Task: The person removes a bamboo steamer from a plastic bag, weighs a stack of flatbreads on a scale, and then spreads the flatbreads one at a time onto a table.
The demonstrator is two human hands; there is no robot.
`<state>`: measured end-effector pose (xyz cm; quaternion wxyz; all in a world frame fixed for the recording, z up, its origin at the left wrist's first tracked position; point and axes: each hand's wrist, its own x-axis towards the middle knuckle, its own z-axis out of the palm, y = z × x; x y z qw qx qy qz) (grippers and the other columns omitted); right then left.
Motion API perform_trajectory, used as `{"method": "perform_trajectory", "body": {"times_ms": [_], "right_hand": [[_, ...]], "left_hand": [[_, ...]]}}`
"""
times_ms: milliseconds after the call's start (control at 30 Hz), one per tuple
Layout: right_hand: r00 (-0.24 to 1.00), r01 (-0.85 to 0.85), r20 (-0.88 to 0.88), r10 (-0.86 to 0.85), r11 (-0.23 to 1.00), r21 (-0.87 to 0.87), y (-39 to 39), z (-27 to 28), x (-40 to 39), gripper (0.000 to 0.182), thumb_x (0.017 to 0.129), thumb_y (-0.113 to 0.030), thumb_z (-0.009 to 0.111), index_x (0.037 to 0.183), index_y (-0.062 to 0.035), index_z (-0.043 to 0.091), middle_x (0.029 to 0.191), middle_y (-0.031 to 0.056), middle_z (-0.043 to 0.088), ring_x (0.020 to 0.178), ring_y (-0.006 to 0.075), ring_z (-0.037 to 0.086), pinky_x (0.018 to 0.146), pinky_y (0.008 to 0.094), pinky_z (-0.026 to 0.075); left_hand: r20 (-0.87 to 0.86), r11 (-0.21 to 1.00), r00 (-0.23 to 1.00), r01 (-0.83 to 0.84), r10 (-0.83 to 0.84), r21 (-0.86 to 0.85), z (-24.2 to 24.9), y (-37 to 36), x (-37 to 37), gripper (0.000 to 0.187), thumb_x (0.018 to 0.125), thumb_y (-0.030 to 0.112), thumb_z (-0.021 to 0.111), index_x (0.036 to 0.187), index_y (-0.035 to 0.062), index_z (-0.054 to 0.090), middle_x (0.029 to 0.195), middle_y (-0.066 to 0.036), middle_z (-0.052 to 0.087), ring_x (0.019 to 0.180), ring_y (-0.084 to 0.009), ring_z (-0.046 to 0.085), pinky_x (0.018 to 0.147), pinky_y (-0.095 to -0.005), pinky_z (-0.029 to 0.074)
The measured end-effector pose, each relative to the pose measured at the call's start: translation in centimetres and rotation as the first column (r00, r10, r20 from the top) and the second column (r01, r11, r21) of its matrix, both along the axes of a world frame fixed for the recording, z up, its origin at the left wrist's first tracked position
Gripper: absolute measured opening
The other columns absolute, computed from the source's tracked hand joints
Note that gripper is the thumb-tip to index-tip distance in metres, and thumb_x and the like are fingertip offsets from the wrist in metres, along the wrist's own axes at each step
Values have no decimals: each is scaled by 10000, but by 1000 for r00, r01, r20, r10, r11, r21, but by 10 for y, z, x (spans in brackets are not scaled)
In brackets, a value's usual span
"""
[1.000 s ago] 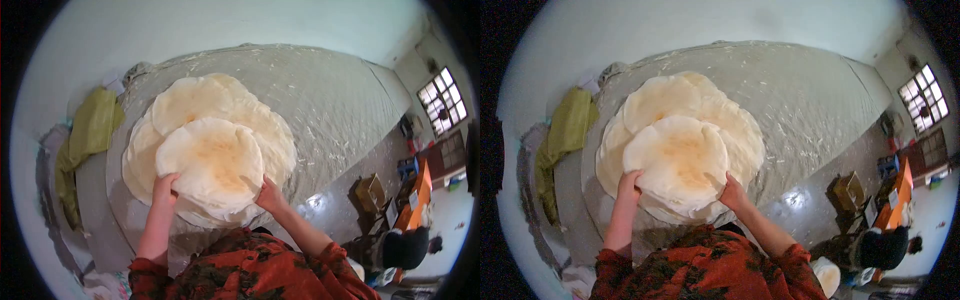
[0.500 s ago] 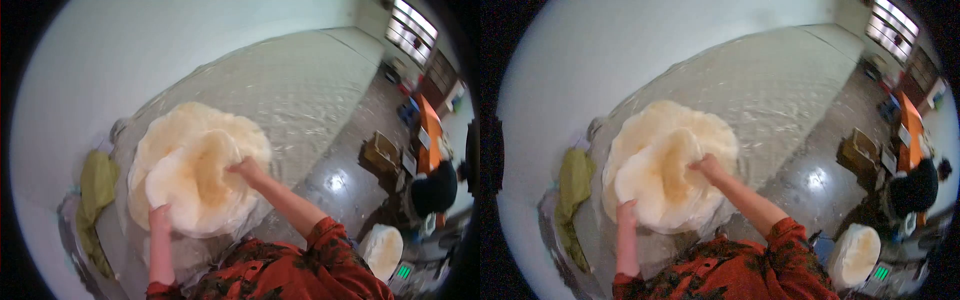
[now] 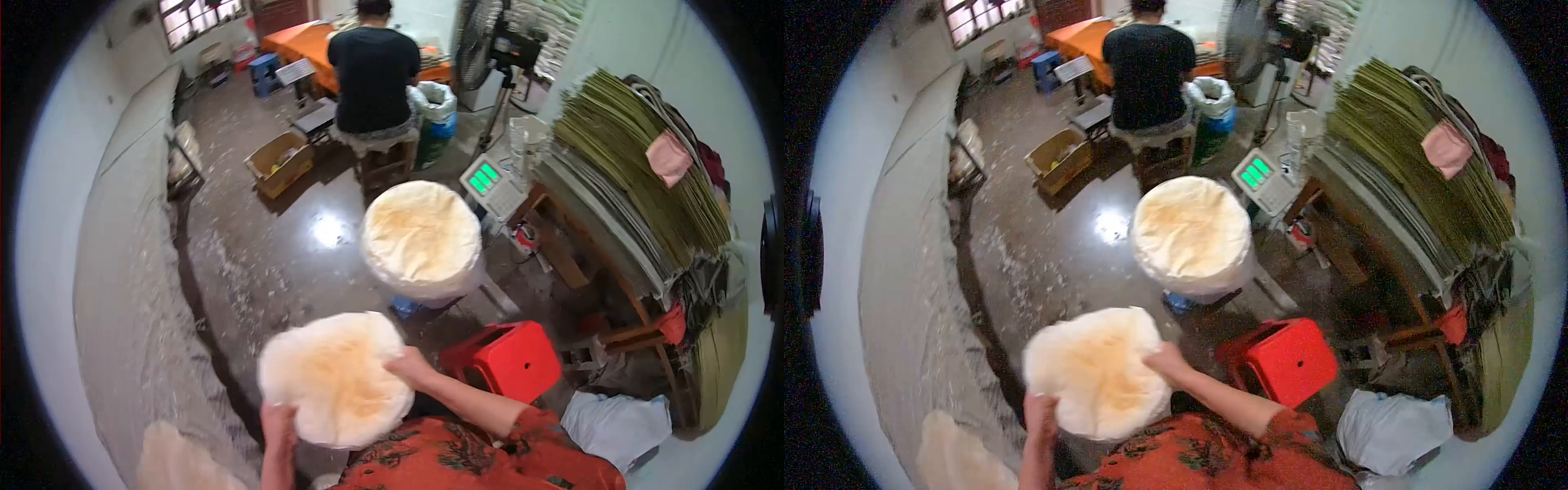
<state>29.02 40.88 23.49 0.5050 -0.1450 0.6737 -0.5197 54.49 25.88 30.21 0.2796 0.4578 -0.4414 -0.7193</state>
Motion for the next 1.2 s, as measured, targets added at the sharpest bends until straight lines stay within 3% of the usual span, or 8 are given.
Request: {"method": "perform_trajectory", "body": {"times_ms": [100,367,533,767,867,933,1033,1200], "right_hand": [[968,239,111,-225,961,-139,61,-1,-71,330,751,-22,589,1071,56,571,962,94,627,831,177,611,750,313,500],[858,470,-41,-512,816,-337,82,66,-238,286,766,-46,618,1040,35,590,951,95,636,823,163,615,736,298,505],[765,622,140,-629,662,-418,40,16,-292,282,763,-57,654,1019,39,590,954,90,635,810,155,612,713,279,491],[719,693,14,-695,718,73,10,-145,-316,351,726,41,593,1072,-4,557,928,64,623,743,158,593,600,281,470],[697,716,-98,-711,681,151,3,-146,-315,375,732,57,571,1101,-4,540,955,76,623,777,177,609,627,280,481],[681,704,143,-718,696,140,10,-129,-316,391,739,67,556,1121,-9,529,995,87,618,850,192,614,671,284,494],[671,721,40,-740,664,197,-7,-88,-311,405,736,64,562,1133,-5,519,1034,97,611,915,207,606,722,286,498],[670,650,-106,-734,513,560,-29,-54,-323,480,730,-8,626,1182,-9,462,1078,101,571,986,219,569,805,318,466]], "left_hand": [[-103,964,978,199,-183,174,-17,17,-110,527,645,-151,411,1151,-18,473,1072,-135,565,979,-267,561,834,-367,468],[-158,956,944,292,-288,3,10,-23,-313,484,646,-120,496,1114,2,493,1009,-108,597,890,-224,601,775,-330,487],[-197,943,922,327,-334,-66,-40,-95,-402,461,652,-97,529,1100,8,499,968,-91,597,833,-208,593,737,-326,481],[458,863,777,503,-432,-40,-171,-142,-458,429,581,-66,625,988,-3,503,900,-116,590,835,-230,577,732,-324,465],[551,833,731,542,-401,-113,-182,-148,-454,450,586,-76,621,1010,-4,489,943,-130,582,900,-240,569,762,-337,462],[595,793,684,596,-422,-122,-199,-146,-444,478,607,-83,614,1057,-1,478,998,-138,579,954,-248,565,785,-350,463],[332,864,836,492,-436,-106,-213,-149,-441,500,599,-67,619,1070,-3,465,987,-137,575,938,-248,567,809,-346,451],[604,845,736,501,-305,-185,-167,-146,-433,643,614,50,676,1185,3,384,1192,-200,397,1072,-309,444,885,-359,388]]}}
